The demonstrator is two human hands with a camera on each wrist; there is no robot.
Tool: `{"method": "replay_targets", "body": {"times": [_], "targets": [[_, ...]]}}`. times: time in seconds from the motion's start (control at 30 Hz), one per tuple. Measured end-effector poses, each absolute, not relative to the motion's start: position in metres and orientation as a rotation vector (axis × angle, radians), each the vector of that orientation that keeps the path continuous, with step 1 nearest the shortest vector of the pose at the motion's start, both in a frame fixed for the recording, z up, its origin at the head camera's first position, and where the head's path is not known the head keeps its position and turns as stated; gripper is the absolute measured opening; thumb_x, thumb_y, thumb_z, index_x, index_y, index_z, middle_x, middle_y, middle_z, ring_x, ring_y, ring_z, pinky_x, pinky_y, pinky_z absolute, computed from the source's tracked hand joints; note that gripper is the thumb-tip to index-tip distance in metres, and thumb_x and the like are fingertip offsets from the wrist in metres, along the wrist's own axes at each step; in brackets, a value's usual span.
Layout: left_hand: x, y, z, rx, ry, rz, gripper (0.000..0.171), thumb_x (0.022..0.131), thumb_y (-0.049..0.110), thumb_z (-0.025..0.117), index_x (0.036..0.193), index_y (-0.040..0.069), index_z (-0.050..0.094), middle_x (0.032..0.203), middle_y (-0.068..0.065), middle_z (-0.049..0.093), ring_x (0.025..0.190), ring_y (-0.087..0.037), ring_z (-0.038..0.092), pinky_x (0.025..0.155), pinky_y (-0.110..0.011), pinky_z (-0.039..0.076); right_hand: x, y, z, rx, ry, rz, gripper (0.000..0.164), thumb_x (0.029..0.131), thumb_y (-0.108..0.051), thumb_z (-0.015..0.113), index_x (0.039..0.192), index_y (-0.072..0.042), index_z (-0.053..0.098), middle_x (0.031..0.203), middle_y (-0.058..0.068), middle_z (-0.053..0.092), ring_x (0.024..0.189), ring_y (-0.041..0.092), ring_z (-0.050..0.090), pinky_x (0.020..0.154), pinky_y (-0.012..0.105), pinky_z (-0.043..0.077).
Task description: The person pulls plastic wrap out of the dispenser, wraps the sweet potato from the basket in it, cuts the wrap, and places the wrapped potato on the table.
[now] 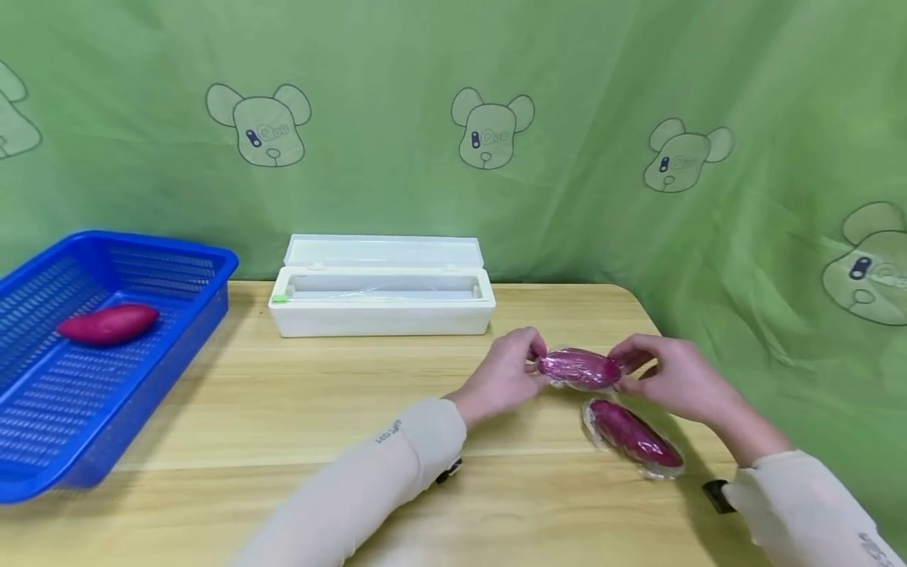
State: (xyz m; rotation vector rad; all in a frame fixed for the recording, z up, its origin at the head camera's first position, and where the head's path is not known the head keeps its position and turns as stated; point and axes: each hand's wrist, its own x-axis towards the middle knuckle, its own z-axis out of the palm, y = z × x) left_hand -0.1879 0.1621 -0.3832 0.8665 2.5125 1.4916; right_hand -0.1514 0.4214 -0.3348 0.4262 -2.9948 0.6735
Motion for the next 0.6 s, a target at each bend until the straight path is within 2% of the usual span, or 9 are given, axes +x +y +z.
{"method": "replay_targets", "body": {"times": [0.27, 0.43, 0.6], "targets": [[-0.19, 0.178, -0.391, 0.949, 2.625, 1.394, 0.025, 0.091, 0.001, 0.081, 0.112, 0.006, 0.069, 0.113, -0.007, 0.069, 0.102, -0.016, 0.065, 0.089, -0.015, 0.054, -0.149, 0.437, -0.343, 0.387, -3.032, 0.646, 0.03, 0.085, -0.005, 0.085, 0.114, -0.004, 0.077, 0.101, 0.008, 0.081, 0.091, 0.023, 0.076, 0.074, 0.022, 0.061], [-0.19, 0.185, -0.403, 0.879, 2.726, 1.296, 0.025, 0.089, 0.004, 0.083, 0.112, 0.011, 0.074, 0.108, -0.002, 0.072, 0.093, -0.008, 0.063, 0.085, -0.015, 0.054, -0.15, 0.441, -0.354, 0.404, -3.088, 0.597, 0.027, 0.089, -0.01, 0.083, 0.115, -0.005, 0.077, 0.101, 0.004, 0.081, 0.091, 0.021, 0.076, 0.076, 0.023, 0.06], [-0.19, 0.188, -0.408, 0.836, 2.7, 1.363, 0.028, 0.088, 0.001, 0.083, 0.114, 0.01, 0.075, 0.112, -0.002, 0.077, 0.091, -0.005, 0.064, 0.084, -0.013, 0.054, -0.153, 0.443, -0.361, 0.411, -3.09, 0.594, 0.026, 0.09, -0.009, 0.082, 0.115, -0.004, 0.077, 0.101, 0.005, 0.081, 0.09, 0.018, 0.075, 0.076, 0.022, 0.06]]}}
